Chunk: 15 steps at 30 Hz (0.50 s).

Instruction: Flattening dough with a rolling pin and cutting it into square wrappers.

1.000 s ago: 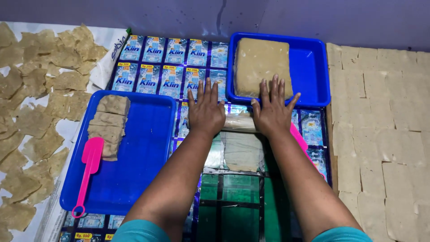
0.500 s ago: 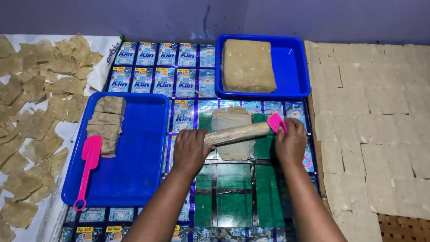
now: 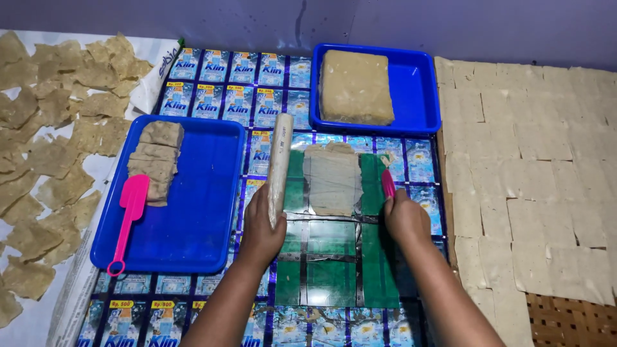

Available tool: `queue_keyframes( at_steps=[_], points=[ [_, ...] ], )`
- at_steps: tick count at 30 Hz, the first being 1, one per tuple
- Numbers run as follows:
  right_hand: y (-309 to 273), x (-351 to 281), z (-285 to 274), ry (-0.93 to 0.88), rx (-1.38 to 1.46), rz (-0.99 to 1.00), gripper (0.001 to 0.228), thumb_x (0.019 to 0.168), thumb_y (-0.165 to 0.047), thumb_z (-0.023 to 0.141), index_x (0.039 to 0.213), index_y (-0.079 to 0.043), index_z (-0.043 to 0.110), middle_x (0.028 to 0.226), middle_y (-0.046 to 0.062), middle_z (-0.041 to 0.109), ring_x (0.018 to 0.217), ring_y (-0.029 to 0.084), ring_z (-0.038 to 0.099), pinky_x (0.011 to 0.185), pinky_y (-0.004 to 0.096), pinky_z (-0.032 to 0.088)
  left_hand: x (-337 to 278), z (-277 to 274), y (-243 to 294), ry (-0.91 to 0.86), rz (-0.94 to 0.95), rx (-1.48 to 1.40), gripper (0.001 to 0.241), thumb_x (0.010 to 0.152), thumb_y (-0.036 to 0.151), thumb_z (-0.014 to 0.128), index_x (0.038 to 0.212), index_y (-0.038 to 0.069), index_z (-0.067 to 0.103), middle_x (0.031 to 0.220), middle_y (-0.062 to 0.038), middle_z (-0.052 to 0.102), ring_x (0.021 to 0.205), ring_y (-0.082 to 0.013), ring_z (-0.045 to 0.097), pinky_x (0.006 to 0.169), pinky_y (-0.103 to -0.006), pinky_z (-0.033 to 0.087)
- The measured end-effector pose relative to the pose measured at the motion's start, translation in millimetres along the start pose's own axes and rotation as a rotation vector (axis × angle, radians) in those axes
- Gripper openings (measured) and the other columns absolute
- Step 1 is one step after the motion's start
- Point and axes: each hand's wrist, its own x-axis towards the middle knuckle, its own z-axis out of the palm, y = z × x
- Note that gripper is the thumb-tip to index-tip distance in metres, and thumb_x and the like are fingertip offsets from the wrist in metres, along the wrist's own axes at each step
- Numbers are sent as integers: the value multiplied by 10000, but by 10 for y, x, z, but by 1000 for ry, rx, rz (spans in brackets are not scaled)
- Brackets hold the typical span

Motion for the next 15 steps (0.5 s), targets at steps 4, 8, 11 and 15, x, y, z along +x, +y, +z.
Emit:
queue_keyframes(
  at_steps=[4,8,11,15],
  points=[
    [-420,-699,-109,-118,99,40,377,1019,-486,371,1096,-159,542,917,219,745,962,491,729,827,580,567,-156,33,-174,29,127,2,726,815,121,649,1502,7,447,1505,-302,454,1356,-502,465,1121,-559,394],
    [-587,-997,-48,-187,84,21,375,1028,-468,327,1135,-162,516,909,215,750,970,484,729,865,574,571,-173,60,-202,89,186,37,689,812,132,647,1472,27,478,1501,-269,480,1351,-458,496,1117,-529,420],
    [-628,-1061,-8,-195,85,29,364,1031,-434,315,1155,-155,514,916,226,754,981,482,729,879,572,574,-165,74,-207,107,201,40,675,809,135,649,1458,33,492,1500,-253,490,1352,-438,507,1115,-514,427],
    [-636,-1078,93,-203,63,33,378,1032,-444,303,1177,-160,506,925,215,761,989,462,736,894,558,576,-170,66,-195,118,202,41,663,812,134,648,1449,31,498,1494,-253,495,1346,-434,513,1113,-523,433]
  ],
)
